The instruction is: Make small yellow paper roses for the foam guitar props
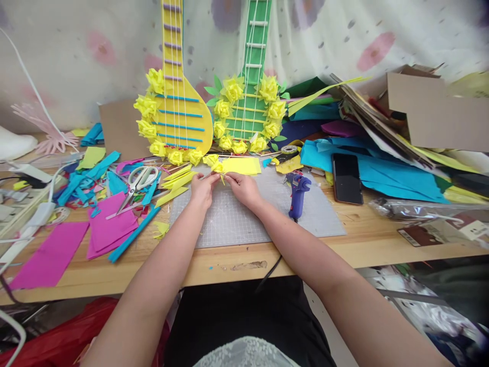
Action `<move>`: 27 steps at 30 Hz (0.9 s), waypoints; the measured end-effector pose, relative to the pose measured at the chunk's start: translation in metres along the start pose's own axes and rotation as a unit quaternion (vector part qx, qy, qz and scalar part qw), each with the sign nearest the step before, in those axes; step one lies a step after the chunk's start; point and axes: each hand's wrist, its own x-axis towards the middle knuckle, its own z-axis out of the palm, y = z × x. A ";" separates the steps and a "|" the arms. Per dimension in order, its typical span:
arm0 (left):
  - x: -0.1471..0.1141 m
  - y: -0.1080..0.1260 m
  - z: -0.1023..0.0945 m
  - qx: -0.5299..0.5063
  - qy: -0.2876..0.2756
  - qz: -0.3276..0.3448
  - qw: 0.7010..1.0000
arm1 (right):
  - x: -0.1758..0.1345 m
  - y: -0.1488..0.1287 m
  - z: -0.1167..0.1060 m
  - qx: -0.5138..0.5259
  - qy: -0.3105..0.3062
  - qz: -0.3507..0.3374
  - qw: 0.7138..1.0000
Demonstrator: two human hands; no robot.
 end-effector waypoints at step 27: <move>-0.003 0.000 0.000 -0.028 -0.039 0.002 0.999 | -0.002 0.001 0.006 -0.073 0.013 -0.004 0.997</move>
